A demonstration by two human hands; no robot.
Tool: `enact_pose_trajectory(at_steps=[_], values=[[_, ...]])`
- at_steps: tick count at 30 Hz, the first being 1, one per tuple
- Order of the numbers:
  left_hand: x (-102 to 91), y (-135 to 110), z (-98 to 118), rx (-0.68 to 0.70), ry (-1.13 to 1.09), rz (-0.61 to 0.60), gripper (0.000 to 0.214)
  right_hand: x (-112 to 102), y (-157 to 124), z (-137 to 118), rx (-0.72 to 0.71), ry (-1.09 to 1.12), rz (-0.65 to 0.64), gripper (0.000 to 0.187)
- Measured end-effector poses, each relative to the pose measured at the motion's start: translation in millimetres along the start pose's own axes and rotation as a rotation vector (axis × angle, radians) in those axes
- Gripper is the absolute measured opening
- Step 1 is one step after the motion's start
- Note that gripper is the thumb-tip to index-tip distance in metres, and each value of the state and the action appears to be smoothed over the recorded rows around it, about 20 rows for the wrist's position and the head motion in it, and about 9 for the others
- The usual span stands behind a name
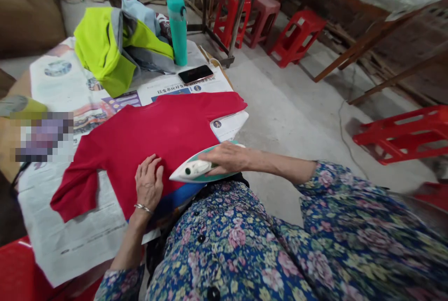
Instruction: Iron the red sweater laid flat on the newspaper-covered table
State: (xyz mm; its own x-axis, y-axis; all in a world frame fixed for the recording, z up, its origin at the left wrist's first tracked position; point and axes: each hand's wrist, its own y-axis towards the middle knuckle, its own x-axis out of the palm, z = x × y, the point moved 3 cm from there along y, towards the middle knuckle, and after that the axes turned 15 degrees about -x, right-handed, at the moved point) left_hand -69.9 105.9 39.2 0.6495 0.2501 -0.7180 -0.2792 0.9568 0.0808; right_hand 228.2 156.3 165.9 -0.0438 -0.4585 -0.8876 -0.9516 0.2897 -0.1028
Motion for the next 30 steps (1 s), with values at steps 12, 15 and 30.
enact_pose_trajectory(at_steps=[12,15,30], values=[[61.1,-32.0,48.2,0.55,0.344,-0.244,0.055,-51.7,-35.5,69.8,0.571,0.114,0.318,0.05],[61.6,-33.5,48.3,0.603,0.355,-0.273,0.054,-66.4,-2.0,87.5,0.552,0.059,0.275,0.047],[59.0,-31.8,50.3,0.579,0.375,-0.286,0.05,-100.9,93.9,148.4,0.469,-0.097,0.272,0.039]])
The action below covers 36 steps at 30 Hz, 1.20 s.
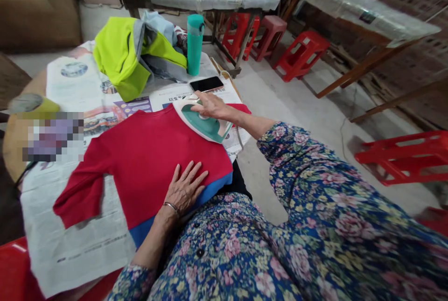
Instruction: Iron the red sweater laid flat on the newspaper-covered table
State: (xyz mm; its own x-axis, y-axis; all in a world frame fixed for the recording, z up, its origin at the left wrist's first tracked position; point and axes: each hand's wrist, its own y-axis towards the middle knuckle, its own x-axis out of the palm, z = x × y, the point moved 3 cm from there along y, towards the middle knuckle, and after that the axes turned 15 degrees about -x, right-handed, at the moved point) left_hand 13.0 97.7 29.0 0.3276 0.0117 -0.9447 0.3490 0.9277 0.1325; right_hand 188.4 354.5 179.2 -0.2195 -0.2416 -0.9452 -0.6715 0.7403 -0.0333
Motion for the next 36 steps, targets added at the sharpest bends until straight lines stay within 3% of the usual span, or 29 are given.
enact_pose_trajectory(at_steps=[5,9,13,16,21,27,32,36], values=[[3.0,1.9,-1.3,-0.008,0.002,0.009,0.051,-12.2,-49.9,54.9,0.121,0.056,0.144,0.045],[5.0,4.5,-4.3,-0.01,-0.004,0.013,0.049,-21.0,-99.9,94.5,0.32,0.058,0.254,0.046],[6.0,6.3,-8.2,-0.002,-0.004,0.038,0.049,-31.2,-137.2,113.0,0.521,0.033,0.291,0.04],[5.4,7.4,-10.0,0.006,0.014,0.04,0.049,-39.1,-150.9,110.6,0.541,0.021,0.285,0.035],[3.2,7.1,-11.7,0.035,0.017,0.045,0.048,-44.6,-151.3,73.3,0.345,0.048,0.274,0.039],[9.7,-1.4,-11.6,0.156,-0.111,0.068,0.043,-17.1,-124.9,-19.8,0.062,0.39,0.203,0.028],[14.9,-11.4,1.9,0.307,-0.24,0.022,0.05,12.0,-89.4,-84.4,0.027,0.62,0.145,0.02],[21.3,-15.5,12.7,0.312,-0.244,-0.082,0.053,23.6,-58.7,-100.8,0.138,0.799,0.176,0.019]])
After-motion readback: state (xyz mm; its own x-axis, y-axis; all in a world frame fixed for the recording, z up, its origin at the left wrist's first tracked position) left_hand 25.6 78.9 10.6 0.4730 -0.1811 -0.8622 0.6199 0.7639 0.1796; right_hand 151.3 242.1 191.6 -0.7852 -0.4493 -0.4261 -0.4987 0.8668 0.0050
